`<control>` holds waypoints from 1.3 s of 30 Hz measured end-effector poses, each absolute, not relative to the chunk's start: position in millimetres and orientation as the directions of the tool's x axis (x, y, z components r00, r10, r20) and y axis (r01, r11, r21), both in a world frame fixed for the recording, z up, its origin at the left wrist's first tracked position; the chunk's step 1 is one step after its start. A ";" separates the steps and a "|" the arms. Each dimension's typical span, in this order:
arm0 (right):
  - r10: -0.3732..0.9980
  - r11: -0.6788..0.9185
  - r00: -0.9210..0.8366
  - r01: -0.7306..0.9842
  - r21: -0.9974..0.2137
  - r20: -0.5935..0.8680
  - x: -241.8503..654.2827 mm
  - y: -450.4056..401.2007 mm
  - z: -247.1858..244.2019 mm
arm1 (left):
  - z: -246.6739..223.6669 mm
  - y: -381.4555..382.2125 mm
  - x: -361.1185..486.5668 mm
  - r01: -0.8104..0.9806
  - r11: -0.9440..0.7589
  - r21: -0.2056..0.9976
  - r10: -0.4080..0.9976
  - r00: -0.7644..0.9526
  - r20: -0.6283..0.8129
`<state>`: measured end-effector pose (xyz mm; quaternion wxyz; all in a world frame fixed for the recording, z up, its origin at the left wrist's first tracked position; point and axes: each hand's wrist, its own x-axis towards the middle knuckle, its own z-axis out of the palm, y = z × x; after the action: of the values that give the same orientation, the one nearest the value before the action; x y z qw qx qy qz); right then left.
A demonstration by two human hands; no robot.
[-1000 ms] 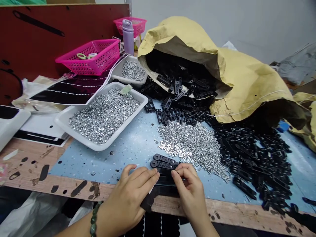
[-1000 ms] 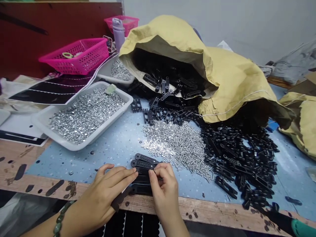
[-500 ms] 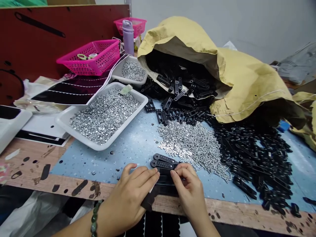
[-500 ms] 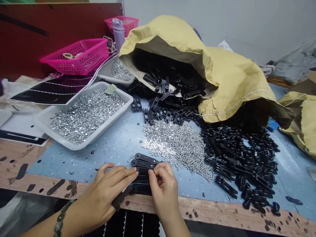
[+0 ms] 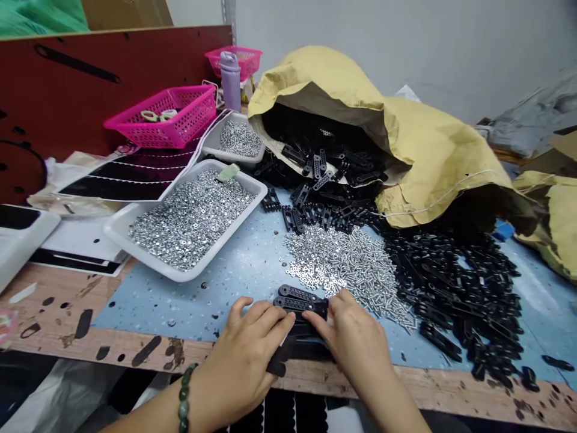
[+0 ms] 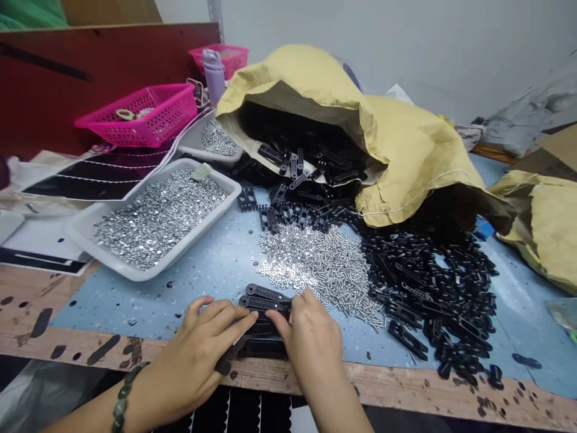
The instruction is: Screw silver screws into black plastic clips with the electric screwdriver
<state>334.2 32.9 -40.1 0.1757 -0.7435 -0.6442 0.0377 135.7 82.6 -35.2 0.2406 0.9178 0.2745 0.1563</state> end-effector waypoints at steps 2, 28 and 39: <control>0.971 -0.051 0.144 0.906 -0.420 0.192 332.8 30.6 -29.1 | -28.2 86.4 133.8 0.419 -0.702 0.575 0.587 0.798 0.135; 0.914 -0.256 0.354 0.119 -0.959 -0.200 314.3 47.1 -58.2 | -57.4 84.1 115.9 0.481 -0.793 0.374 0.561 0.816 0.141; 0.937 -0.257 0.345 0.585 -0.770 -0.050 316.5 52.3 -54.2 | -50.0 87.5 131.5 0.489 -0.792 0.365 0.584 0.780 0.223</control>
<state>316.5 52.3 -54.2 0.3361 -0.7480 -0.5087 0.2621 131.5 87.5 -50.0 0.1449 0.9323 0.2879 0.1641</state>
